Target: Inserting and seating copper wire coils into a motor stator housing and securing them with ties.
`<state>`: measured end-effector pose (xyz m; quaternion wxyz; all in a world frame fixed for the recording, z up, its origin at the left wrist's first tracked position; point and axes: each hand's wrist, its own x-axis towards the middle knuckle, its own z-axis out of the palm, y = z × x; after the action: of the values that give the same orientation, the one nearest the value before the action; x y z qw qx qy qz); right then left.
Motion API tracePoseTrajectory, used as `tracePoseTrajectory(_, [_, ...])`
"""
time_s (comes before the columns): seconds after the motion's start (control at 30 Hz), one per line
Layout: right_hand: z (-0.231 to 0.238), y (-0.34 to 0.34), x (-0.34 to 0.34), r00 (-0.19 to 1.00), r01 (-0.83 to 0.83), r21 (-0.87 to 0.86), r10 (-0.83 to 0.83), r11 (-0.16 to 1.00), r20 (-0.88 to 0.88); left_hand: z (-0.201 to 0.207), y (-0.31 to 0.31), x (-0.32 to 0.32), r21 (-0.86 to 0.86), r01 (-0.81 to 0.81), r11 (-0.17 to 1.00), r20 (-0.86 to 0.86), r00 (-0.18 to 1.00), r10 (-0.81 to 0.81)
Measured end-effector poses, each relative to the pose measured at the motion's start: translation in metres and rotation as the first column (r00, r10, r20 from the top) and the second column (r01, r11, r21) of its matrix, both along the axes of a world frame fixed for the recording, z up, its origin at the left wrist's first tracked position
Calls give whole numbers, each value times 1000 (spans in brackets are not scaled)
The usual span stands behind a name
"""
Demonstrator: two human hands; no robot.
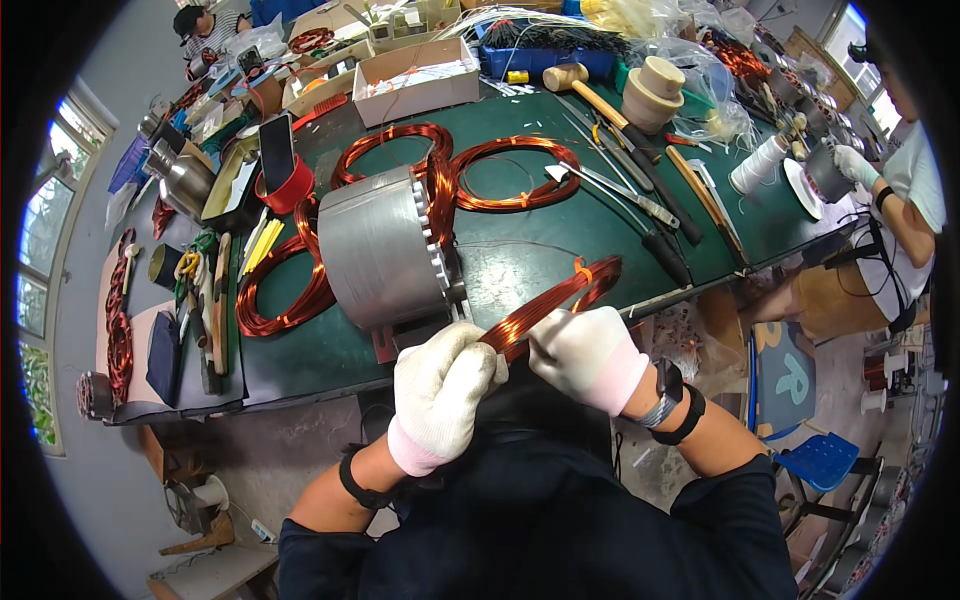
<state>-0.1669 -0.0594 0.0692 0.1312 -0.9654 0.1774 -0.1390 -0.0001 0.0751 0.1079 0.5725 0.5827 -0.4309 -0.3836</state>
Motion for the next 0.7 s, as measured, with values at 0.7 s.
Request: tracePoseTrajectory(0.7, [-19,17,-1,810,103,409,-316,907,495,-6,6,3,-151,-62,987,-434,901,-10])
